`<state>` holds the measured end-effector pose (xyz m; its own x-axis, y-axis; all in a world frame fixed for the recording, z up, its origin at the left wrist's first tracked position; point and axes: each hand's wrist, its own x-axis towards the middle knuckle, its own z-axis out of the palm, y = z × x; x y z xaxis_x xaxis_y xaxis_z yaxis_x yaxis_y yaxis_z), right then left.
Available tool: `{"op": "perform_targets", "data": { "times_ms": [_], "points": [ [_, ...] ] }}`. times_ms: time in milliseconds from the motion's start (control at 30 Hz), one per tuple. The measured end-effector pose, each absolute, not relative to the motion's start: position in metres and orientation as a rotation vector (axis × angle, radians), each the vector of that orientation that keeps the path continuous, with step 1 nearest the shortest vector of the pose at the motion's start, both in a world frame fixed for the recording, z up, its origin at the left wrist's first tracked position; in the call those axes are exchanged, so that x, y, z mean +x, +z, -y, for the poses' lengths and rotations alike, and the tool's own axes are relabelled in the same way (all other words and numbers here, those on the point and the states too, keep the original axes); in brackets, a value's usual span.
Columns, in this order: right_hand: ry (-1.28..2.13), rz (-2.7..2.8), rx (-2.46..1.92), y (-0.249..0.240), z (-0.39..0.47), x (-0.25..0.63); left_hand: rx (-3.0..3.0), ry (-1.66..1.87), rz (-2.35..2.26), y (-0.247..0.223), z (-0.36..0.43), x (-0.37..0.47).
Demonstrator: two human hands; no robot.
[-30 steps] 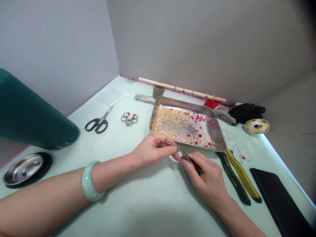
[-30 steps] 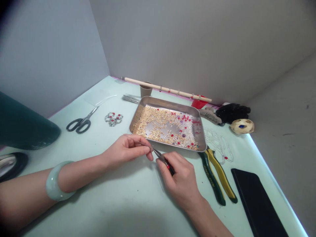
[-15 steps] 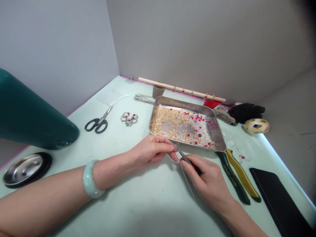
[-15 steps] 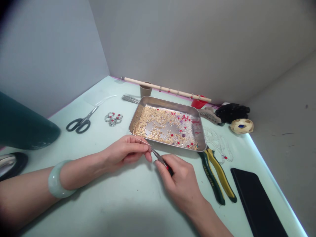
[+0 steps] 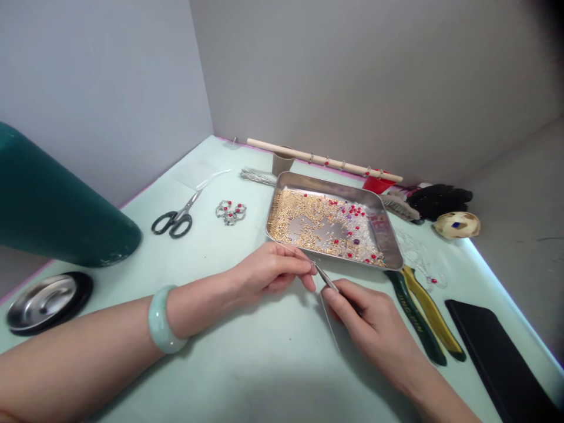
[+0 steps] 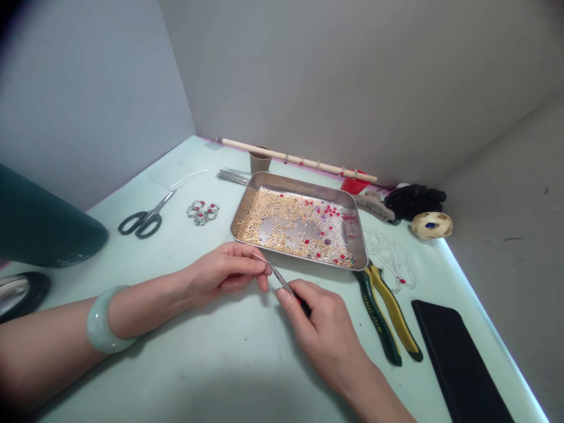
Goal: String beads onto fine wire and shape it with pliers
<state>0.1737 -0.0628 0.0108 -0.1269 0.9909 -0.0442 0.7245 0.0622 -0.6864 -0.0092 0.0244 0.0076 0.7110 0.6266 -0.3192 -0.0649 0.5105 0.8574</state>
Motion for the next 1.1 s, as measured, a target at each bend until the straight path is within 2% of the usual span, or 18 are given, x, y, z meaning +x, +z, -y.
{"op": "perform_targets", "data": {
  "times_ms": [633, 1100],
  "points": [
    [0.690, 1.958, -1.683, 0.0071, 0.0628, 0.1735, 0.935, 0.386, -0.656, 0.0067, -0.0243, -0.0114],
    [0.613, 1.904, -1.723, 0.0010, 0.0641, 0.1677, 1.009, 0.470, -0.717, 0.0075, -0.0168, -0.0067]
  ]
}}
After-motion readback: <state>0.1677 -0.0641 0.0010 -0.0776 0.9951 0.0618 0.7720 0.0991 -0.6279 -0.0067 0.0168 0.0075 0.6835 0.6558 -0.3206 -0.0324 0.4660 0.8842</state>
